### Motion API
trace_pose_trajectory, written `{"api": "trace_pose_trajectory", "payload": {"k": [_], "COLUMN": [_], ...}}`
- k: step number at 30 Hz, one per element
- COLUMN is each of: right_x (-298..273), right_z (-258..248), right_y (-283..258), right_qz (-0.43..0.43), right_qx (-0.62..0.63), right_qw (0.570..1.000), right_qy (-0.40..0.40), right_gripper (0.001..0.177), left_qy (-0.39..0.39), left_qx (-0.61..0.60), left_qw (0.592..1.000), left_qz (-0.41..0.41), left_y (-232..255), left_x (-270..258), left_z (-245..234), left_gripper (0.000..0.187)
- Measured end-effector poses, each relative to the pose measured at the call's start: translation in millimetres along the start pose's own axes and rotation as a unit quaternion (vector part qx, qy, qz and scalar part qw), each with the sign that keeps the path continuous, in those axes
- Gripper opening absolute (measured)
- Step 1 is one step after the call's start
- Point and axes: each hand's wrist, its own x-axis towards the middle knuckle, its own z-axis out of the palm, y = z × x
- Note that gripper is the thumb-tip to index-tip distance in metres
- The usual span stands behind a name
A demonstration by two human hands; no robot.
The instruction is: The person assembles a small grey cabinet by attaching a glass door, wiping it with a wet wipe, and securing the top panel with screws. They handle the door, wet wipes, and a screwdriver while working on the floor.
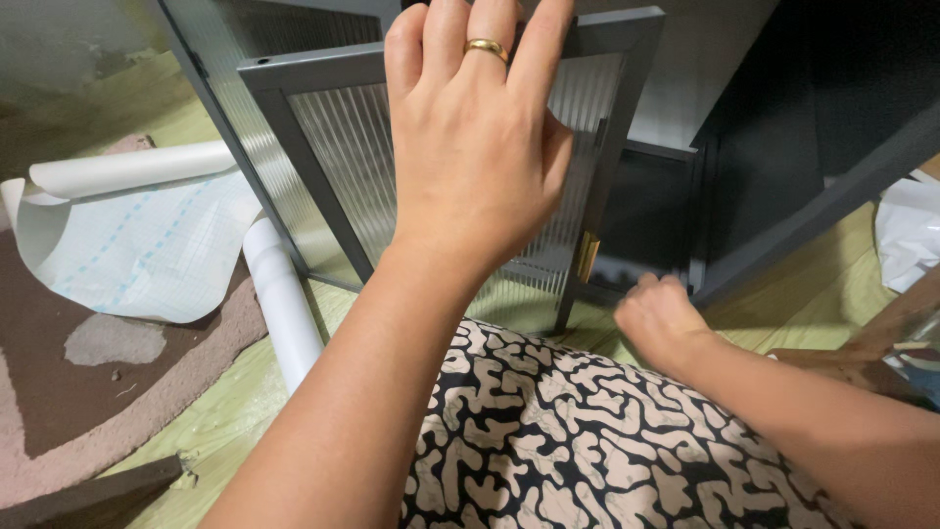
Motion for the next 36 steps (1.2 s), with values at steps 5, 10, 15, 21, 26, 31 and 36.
{"api": "trace_pose_trajectory", "payload": {"k": [5,10,15,21,26,31,36], "right_x": [1,1,-2,2,1,5,9], "right_z": [-3,-5,-9,-12,-5,0,-1], "right_y": [-1,-6,-6,3,5,9,22], "right_qz": [0.006,-0.015,-0.009,0.005,0.006,0.044,0.142], "right_qx": [0.011,0.016,0.016,0.005,0.022,0.084,0.193], "right_qw": [1.000,1.000,1.000,0.999,1.000,0.995,0.971], "right_qy": [-0.003,-0.021,0.001,-0.045,0.020,0.010,-0.002], "right_gripper": [0.008,0.009,0.008,0.009,0.009,0.011,0.015], "left_qy": [0.002,-0.001,0.005,0.004,0.001,-0.004,-0.001], "left_qx": [0.004,0.008,0.008,0.016,0.017,0.012,0.009], "left_qw": [1.000,1.000,1.000,1.000,1.000,1.000,1.000], "left_qz": [0.001,0.002,0.004,0.006,0.003,0.003,0.005], "left_y": [1,1,0,1,1,1,1], "left_x": [-1,-1,-2,-3,-3,-2,-2], "left_z": [-1,-1,0,0,0,-1,-1], "left_gripper": [0.061,0.060,0.061,0.062,0.061,0.061,0.059]}}
